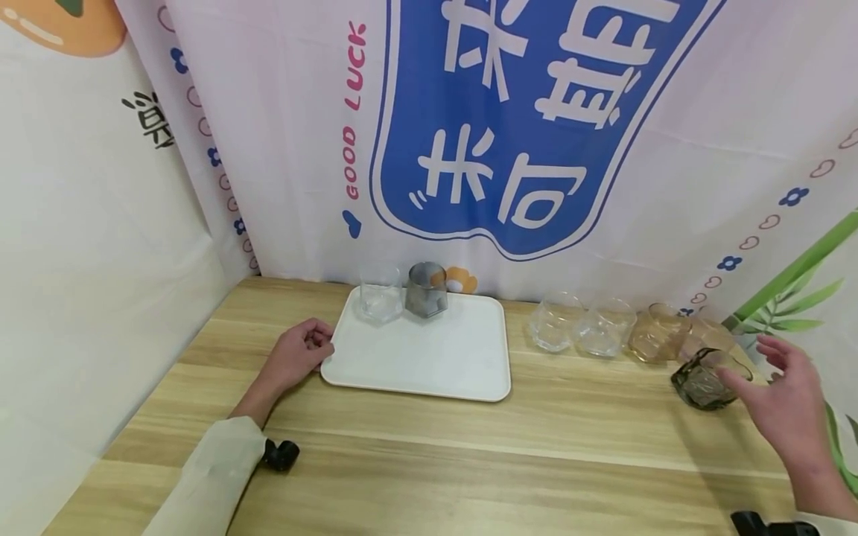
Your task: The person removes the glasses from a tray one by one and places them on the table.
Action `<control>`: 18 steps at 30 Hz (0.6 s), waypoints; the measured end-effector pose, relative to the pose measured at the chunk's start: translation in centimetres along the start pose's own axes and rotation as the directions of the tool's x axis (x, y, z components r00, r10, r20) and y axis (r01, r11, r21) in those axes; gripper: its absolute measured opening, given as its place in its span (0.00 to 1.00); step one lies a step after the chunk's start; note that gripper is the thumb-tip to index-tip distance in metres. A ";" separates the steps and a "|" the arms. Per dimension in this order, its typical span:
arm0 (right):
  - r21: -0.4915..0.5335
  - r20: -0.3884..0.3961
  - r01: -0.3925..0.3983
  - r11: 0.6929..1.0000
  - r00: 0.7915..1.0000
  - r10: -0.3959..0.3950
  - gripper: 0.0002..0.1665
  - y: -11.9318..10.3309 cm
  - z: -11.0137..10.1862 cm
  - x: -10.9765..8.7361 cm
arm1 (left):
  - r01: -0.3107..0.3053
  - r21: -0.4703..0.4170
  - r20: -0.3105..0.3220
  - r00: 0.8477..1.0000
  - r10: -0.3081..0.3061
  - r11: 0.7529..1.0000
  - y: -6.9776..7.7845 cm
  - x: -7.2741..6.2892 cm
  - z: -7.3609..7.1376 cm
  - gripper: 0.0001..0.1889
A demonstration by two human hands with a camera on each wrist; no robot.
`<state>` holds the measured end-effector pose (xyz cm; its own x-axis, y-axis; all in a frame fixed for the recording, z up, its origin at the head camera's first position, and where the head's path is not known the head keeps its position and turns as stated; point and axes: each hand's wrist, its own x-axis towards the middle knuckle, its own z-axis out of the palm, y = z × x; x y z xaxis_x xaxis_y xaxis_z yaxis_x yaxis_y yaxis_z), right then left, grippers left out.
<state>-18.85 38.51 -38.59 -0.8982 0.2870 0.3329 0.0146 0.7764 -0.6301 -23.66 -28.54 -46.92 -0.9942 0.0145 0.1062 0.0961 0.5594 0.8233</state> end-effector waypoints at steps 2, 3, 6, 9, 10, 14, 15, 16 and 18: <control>0.013 0.009 0.032 0.999 0.999 -0.033 0.44 -0.8 0.2 -0.2 | -0.003 0.002 -0.003 1.000 0.003 1.000 -0.1 0.0 0.1 0.11; 0.017 0.019 0.046 0.999 0.999 -0.046 0.43 -1.2 0.3 -0.3 | -0.005 0.003 -0.003 1.000 0.005 1.000 -0.2 0.0 0.2 0.11; 0.096 0.076 0.072 0.993 0.994 -0.079 0.42 -2.2 0.9 -0.4 | -0.012 0.001 -0.005 1.000 0.012 1.000 -0.2 0.0 0.2 0.11; 0.164 0.127 0.115 0.980 0.982 -0.136 0.37 -3.2 1.5 -0.6 | -0.014 -0.002 -0.003 1.000 0.014 1.000 -0.3 0.0 0.2 0.11; 0.185 0.137 0.134 0.974 0.977 -0.161 0.35 -3.5 1.7 -0.7 | -0.014 -0.003 -0.003 1.000 0.014 1.000 -0.3 0.0 0.2 0.11; 0.212 0.154 0.221 0.952 0.954 -0.256 0.30 -4.9 3.0 -1.0 | -0.015 -0.003 -0.006 1.000 0.015 1.000 -0.3 0.0 0.1 0.11; 0.218 0.160 0.239 0.946 0.948 -0.276 0.30 -5.3 3.4 -1.1 | -0.015 -0.003 -0.006 1.000 0.015 1.000 -0.3 0.0 0.1 0.11; 0.223 0.168 0.250 0.942 0.942 -0.289 0.31 -5.7 3.8 -1.2 | -0.015 -0.003 -0.006 1.000 0.015 1.000 -0.3 0.0 0.1 0.11; 0.230 0.189 0.260 0.938 0.933 -0.305 0.31 -6.5 4.4 -1.4 | -0.015 -0.009 -0.006 1.000 0.015 1.000 -0.3 0.0 0.1 0.10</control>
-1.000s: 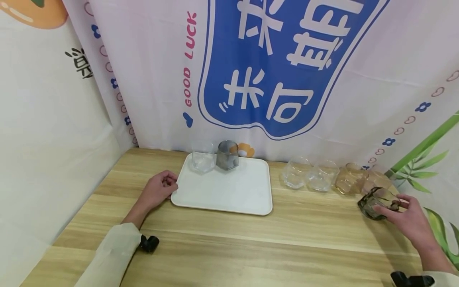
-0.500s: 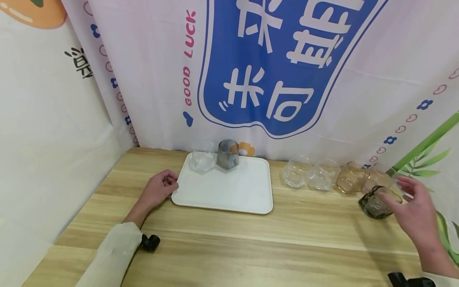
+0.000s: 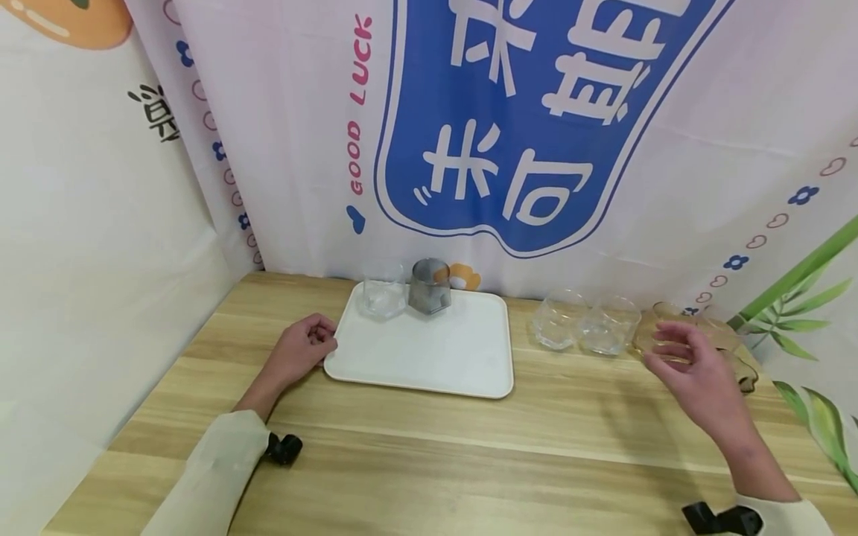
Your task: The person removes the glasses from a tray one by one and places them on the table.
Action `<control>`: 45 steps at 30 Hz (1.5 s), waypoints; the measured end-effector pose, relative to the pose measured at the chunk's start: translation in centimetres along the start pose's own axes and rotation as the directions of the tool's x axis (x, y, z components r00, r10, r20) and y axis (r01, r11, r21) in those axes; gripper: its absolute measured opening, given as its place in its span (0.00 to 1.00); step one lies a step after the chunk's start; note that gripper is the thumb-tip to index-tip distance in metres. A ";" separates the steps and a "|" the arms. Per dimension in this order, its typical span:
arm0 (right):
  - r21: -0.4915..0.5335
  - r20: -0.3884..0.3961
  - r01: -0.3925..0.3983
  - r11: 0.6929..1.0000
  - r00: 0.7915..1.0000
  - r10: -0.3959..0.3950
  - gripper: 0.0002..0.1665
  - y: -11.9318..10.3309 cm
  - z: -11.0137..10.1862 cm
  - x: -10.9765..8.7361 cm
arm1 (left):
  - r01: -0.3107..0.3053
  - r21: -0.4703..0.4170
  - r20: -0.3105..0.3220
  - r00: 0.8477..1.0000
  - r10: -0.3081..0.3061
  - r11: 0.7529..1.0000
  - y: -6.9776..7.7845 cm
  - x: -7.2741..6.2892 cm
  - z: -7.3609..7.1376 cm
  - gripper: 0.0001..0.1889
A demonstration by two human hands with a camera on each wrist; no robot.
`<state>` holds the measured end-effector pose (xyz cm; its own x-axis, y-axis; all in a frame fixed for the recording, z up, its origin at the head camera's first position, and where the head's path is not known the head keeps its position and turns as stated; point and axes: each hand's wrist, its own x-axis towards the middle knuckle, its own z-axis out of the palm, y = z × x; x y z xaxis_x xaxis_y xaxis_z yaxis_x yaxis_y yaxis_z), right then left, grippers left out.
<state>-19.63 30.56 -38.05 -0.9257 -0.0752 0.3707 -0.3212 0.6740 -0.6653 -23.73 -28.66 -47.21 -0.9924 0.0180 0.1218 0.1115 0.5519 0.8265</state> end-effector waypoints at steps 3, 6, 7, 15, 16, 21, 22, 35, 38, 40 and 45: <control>0.017 0.031 0.008 1.000 1.000 -0.008 0.32 -1.1 1.1 0.4 | 0.001 -0.005 0.005 1.000 -0.001 1.000 0.1 0.1 -0.1 0.10; 0.028 0.048 0.011 1.000 0.999 -0.012 0.31 -2.3 2.4 1.0 | 0.001 -0.008 0.006 1.000 -0.001 1.000 0.1 0.3 -0.1 0.10; 0.034 0.054 0.015 0.999 0.998 -0.017 0.31 -2.7 2.8 1.2 | 0.001 -0.008 0.006 1.000 -0.001 1.000 0.1 0.3 -0.2 0.10; 0.112 0.120 0.001 0.994 0.993 -0.014 0.31 -5.1 6.9 3.1 | 0.003 -0.005 0.000 1.000 -0.003 1.000 0.0 0.3 -0.2 0.10; 0.118 0.129 -0.002 0.993 0.992 -0.013 0.31 -5.3 7.5 3.4 | 0.003 -0.004 -0.001 1.000 -0.003 1.000 0.0 0.3 -0.1 0.10; 0.162 0.154 -0.010 0.987 0.988 -0.016 0.31 -6.1 10.4 4.7 | 0.005 -0.005 0.002 1.000 -0.005 1.000 0.1 0.2 -0.1 0.10; 0.171 0.162 -0.014 0.985 0.987 -0.014 0.31 -6.2 10.9 5.0 | 0.005 -0.006 0.003 1.000 -0.005 1.000 0.1 0.2 -0.1 0.10; 0.208 0.262 -0.097 0.973 0.964 0.040 0.36 -8.4 17.1 7.7 | 0.007 -0.010 0.008 1.000 -0.007 1.000 0.2 0.1 -0.2 0.11; 0.214 0.266 -0.097 0.972 0.963 0.038 0.38 -8.9 18.4 8.3 | 0.010 -0.008 0.008 1.000 -0.010 1.000 0.3 0.1 -0.2 0.11; 0.220 0.267 -0.098 0.971 0.963 0.036 0.40 -9.1 19.2 8.6 | 0.010 -0.006 0.008 1.000 -0.010 1.000 0.2 0.1 -0.2 0.10; 0.214 0.273 -0.099 0.972 0.961 0.038 0.47 -9.7 21.2 9.3 | 0.015 -0.013 0.009 1.000 -0.015 1.000 0.2 0.1 -0.2 0.10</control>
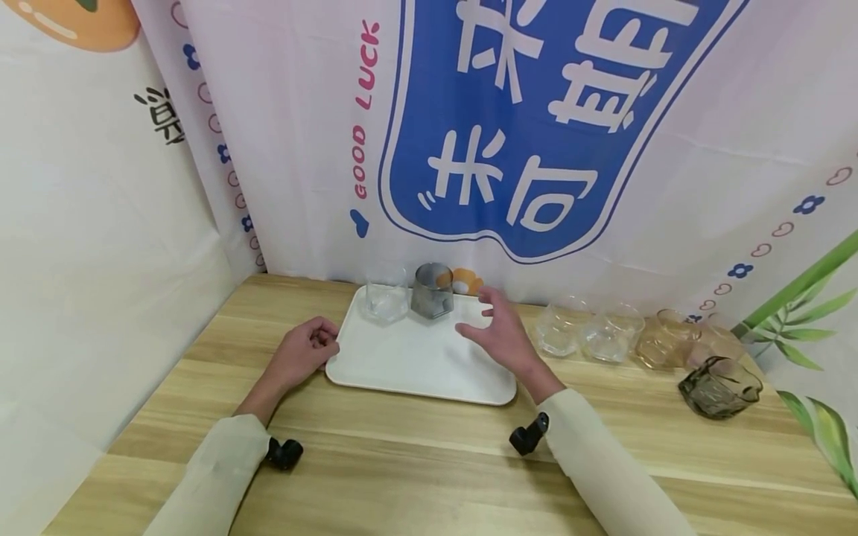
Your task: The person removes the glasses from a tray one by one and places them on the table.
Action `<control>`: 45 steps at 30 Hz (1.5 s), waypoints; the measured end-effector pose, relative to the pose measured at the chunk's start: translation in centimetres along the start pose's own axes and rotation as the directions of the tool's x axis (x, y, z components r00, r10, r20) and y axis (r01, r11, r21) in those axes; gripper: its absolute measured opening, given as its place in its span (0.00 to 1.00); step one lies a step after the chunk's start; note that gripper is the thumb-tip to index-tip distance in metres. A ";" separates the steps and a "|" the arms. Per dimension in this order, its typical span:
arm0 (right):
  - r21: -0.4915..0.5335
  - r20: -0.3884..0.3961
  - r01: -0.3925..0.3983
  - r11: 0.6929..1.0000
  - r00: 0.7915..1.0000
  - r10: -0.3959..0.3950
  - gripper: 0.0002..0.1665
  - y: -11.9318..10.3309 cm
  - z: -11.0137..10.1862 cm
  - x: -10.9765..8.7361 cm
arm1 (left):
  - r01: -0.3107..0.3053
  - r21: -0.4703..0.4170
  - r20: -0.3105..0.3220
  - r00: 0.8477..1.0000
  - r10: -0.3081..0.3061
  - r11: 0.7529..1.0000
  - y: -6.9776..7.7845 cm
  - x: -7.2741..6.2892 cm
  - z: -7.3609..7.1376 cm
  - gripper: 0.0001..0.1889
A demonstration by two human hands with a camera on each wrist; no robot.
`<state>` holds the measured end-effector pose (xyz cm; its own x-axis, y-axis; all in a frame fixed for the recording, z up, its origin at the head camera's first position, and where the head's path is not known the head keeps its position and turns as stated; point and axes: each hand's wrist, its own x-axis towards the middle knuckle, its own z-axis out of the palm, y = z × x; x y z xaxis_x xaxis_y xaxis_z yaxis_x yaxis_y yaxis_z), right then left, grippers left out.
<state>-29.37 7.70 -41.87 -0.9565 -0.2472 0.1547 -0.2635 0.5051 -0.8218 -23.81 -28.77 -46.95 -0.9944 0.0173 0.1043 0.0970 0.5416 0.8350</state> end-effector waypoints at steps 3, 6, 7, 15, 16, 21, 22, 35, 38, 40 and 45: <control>-0.015 0.000 -0.009 1.000 1.000 0.009 0.52 -0.5 0.9 0.8 | -0.002 0.002 -0.002 1.000 0.002 1.000 0.0 0.0 -0.1 0.10; -0.029 0.001 -0.018 0.999 1.000 0.018 0.54 -1.0 1.8 1.6 | -0.008 0.006 -0.004 1.000 0.008 1.000 -0.1 -0.1 -0.3 0.10; -0.027 0.000 -0.019 0.999 1.000 0.019 0.54 -1.1 2.0 1.9 | -0.010 0.006 -0.003 1.000 0.010 1.000 0.0 -0.1 -0.3 0.10; 0.069 -0.028 -0.051 0.996 0.998 0.053 0.49 -1.4 3.8 3.4 | -0.013 -0.008 -0.001 1.000 0.013 1.000 -0.1 -0.2 0.0 0.10; 0.072 -0.032 -0.051 0.996 0.998 0.053 0.48 -1.3 4.0 3.5 | -0.015 -0.008 0.003 1.000 0.015 1.000 -0.1 -0.3 0.0 0.10; 0.087 -0.061 -0.004 0.996 0.998 0.010 0.46 -1.0 4.8 4.2 | -0.027 -0.008 -0.002 1.000 0.027 1.000 -0.1 -0.4 0.2 0.10; 0.089 -0.066 0.005 0.996 0.998 0.001 0.45 -1.1 5.0 4.3 | -0.030 -0.006 -0.003 1.000 0.030 1.000 0.0 -0.4 0.2 0.11; 0.043 -0.065 0.011 0.999 0.998 -0.008 0.46 -2.0 5.6 5.1 | -0.030 0.002 -0.006 1.000 0.030 1.000 0.1 -0.4 0.0 0.11; 0.033 -0.063 0.000 0.999 0.998 0.002 0.46 -2.0 5.7 5.2 | -0.023 0.005 -0.007 1.000 0.023 1.000 0.1 -0.3 0.0 0.10; 0.028 -0.065 -0.003 1.000 0.998 0.005 0.46 -2.0 5.7 5.3 | -0.023 0.003 -0.005 1.000 0.023 1.000 0.2 -0.3 0.0 0.11; 0.022 -0.078 -0.005 1.000 0.997 0.007 0.45 -2.0 5.7 5.4 | -0.027 0.001 -0.003 1.000 0.027 1.000 0.3 -0.3 -0.1 0.11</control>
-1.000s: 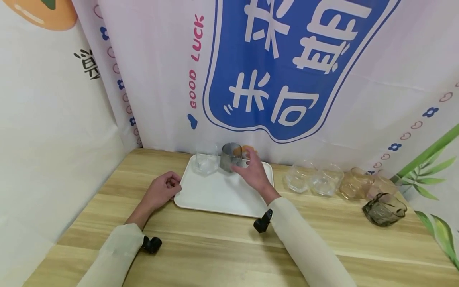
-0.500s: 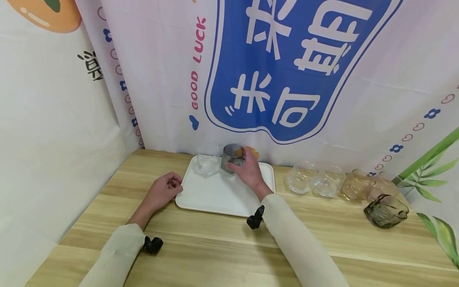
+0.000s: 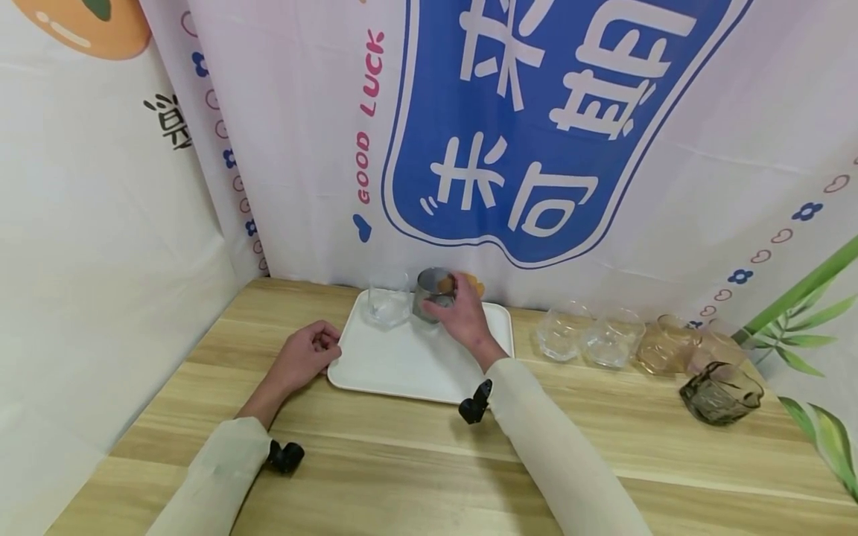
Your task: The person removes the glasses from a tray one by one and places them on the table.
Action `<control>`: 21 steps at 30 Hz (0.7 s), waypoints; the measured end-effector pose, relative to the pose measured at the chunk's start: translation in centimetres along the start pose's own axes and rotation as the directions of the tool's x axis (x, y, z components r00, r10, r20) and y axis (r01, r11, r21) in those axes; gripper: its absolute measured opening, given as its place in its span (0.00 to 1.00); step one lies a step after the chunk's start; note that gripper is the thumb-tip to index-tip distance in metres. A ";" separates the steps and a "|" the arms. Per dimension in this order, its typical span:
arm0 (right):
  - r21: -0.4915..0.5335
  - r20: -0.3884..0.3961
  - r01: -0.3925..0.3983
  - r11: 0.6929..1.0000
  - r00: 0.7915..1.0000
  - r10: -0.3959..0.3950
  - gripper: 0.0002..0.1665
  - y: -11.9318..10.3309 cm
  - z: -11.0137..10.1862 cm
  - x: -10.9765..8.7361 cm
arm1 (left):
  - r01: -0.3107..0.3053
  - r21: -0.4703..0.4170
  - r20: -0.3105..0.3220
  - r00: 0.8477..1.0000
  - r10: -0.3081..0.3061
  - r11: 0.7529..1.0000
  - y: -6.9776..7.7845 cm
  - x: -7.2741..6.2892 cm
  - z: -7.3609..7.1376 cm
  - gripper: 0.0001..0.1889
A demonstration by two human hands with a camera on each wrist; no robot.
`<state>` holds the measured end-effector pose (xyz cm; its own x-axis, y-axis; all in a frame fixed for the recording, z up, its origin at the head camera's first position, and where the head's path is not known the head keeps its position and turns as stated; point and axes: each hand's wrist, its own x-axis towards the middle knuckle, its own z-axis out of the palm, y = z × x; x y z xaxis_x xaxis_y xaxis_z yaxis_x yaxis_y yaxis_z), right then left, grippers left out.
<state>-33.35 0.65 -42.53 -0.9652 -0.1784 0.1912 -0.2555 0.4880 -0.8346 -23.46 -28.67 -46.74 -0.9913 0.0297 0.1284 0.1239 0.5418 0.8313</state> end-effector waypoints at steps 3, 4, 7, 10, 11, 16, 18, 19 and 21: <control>-0.005 -0.012 0.005 1.000 1.000 -0.005 0.45 0.0 0.0 0.0 | 0.000 0.003 0.002 1.000 0.000 1.000 -0.1 0.0 0.0 0.11; -0.009 -0.018 0.006 1.000 1.000 -0.006 0.45 -0.1 0.1 0.0 | 0.002 0.005 0.001 1.000 -0.002 1.000 -0.1 0.0 0.0 0.11; -0.006 -0.040 0.009 1.000 0.999 -0.009 0.45 -0.1 0.1 -0.2 | 0.010 0.008 0.002 1.000 -0.010 1.000 -0.1 0.1 0.1 0.11; 0.010 -0.061 -0.001 1.000 0.998 0.001 0.45 0.0 0.0 -0.4 | 0.016 0.006 0.004 1.000 -0.016 1.000 -0.1 0.0 0.2 0.11; 0.018 -0.068 -0.006 1.000 0.998 0.007 0.46 0.0 -0.1 -0.5 | 0.015 0.003 0.005 1.000 -0.015 1.000 -0.1 0.0 0.2 0.11; 0.025 -0.073 -0.043 0.999 0.996 0.045 0.48 -0.5 -1.0 -1.1 | 0.010 -0.003 0.003 1.000 -0.010 1.000 -0.2 0.0 0.1 0.10; 0.024 -0.070 -0.048 0.999 0.996 0.049 0.48 -0.7 -1.5 -1.4 | 0.017 -0.001 0.000 1.000 -0.017 1.000 -0.2 0.1 0.1 0.10; 0.024 -0.069 -0.045 0.999 0.997 0.046 0.48 -0.9 -1.7 -1.7 | 0.015 0.001 0.002 1.000 -0.015 1.000 -0.1 0.0 0.0 0.10; 0.020 -0.063 -0.032 0.999 0.997 0.033 0.48 -1.1 -2.3 -2.1 | 0.019 -0.001 -0.002 1.000 -0.019 1.000 -0.1 0.0 0.0 0.10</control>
<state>-31.14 2.42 -40.85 -0.9747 -0.1081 0.1956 -0.2235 0.4764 -0.8504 -23.51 -28.71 -46.88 -0.9933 0.0182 0.1138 0.1055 0.5412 0.8342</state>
